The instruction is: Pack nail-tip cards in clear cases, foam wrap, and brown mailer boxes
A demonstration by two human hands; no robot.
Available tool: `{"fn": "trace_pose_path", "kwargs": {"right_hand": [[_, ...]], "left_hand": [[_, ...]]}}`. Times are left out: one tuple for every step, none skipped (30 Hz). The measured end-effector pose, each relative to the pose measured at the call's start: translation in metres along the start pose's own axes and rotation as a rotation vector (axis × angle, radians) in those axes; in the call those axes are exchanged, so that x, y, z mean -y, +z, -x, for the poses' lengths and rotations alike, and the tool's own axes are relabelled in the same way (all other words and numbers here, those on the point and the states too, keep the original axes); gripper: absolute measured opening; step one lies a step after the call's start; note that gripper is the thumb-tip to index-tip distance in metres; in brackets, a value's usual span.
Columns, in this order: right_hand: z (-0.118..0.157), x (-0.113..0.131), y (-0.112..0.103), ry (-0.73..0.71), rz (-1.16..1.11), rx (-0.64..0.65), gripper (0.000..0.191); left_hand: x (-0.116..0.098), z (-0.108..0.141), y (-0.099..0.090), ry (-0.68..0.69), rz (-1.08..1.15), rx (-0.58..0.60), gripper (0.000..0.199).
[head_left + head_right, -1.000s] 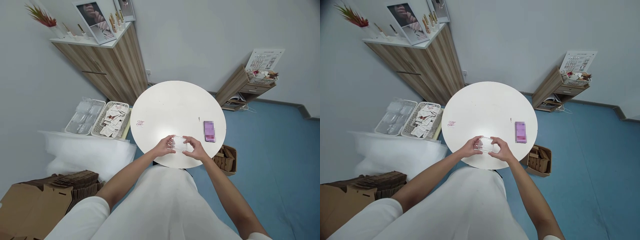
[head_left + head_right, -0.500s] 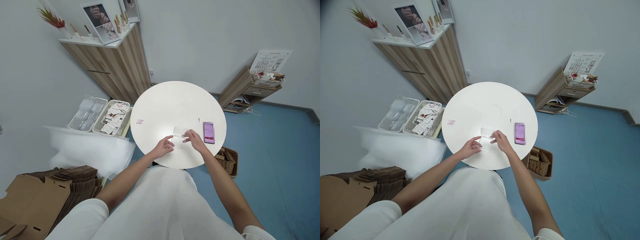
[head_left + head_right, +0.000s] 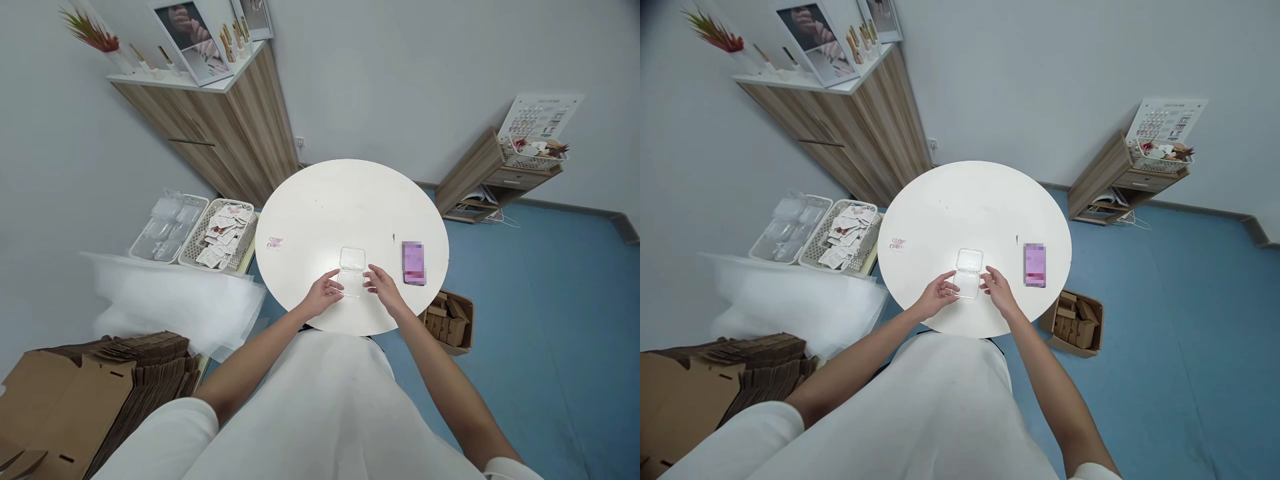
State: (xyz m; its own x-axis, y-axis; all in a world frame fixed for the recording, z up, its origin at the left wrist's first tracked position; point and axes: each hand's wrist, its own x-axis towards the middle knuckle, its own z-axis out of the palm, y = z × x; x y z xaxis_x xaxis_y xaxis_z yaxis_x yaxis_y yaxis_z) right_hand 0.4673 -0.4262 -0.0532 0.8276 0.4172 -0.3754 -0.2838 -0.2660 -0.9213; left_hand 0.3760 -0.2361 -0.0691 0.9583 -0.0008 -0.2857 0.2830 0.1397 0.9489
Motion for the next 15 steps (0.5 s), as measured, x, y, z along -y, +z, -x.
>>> {"fn": "trace_pose_path", "kwargs": {"right_hand": [[0.004, -0.004, 0.0, -0.012, 0.005, -0.008, 0.047], [0.007, -0.009, 0.001, -0.02, 0.005, -0.007, 0.049], [0.01, -0.014, 0.003, -0.025, 0.004, 0.002, 0.05], [0.012, -0.02, 0.006, -0.025, 0.002, 0.012, 0.051], [0.014, -0.025, 0.009, -0.02, -0.001, 0.018, 0.051], [0.015, -0.031, 0.012, -0.012, -0.005, 0.015, 0.051], [0.015, -0.035, 0.015, -0.001, -0.009, 0.007, 0.051], [0.015, -0.039, 0.018, 0.013, -0.014, -0.005, 0.052], [0.015, -0.043, 0.021, 0.027, -0.022, -0.017, 0.052], [0.015, -0.045, 0.023, 0.041, -0.031, -0.029, 0.052], [0.014, -0.048, 0.026, 0.054, -0.04, -0.038, 0.052], [0.014, -0.05, 0.027, 0.068, -0.049, -0.042, 0.053], [0.014, -0.053, 0.029, 0.081, -0.055, -0.042, 0.053], [0.014, -0.056, 0.03, 0.094, -0.055, -0.04, 0.053], [0.013, -0.06, 0.031, 0.108, -0.047, -0.039, 0.054]], "left_hand": [[0.003, -0.001, 0.0, -0.005, 0.002, -0.007, 0.074], [0.006, -0.002, -0.001, -0.011, 0.002, -0.013, 0.074], [0.009, -0.003, -0.002, -0.016, 0.002, -0.018, 0.074], [0.012, -0.004, -0.002, -0.022, 0.003, -0.02, 0.074], [0.016, -0.005, -0.003, -0.029, 0.005, -0.024, 0.074], [0.02, -0.006, -0.004, -0.037, 0.007, -0.029, 0.074], [0.023, -0.007, -0.005, -0.048, 0.007, -0.034, 0.073], [0.026, -0.007, -0.006, -0.061, 0.003, -0.04, 0.072], [0.029, -0.008, -0.006, -0.077, -0.005, -0.044, 0.069], [0.032, -0.009, -0.007, -0.094, -0.018, -0.047, 0.066], [0.035, -0.01, -0.007, -0.111, -0.033, -0.051, 0.063], [0.038, -0.011, -0.007, -0.128, -0.047, -0.056, 0.061], [0.041, -0.012, -0.007, -0.146, -0.061, -0.061, 0.059], [0.043, -0.012, -0.007, -0.164, -0.075, -0.067, 0.058], [0.046, -0.013, -0.006, -0.182, -0.09, -0.073, 0.058]]}}
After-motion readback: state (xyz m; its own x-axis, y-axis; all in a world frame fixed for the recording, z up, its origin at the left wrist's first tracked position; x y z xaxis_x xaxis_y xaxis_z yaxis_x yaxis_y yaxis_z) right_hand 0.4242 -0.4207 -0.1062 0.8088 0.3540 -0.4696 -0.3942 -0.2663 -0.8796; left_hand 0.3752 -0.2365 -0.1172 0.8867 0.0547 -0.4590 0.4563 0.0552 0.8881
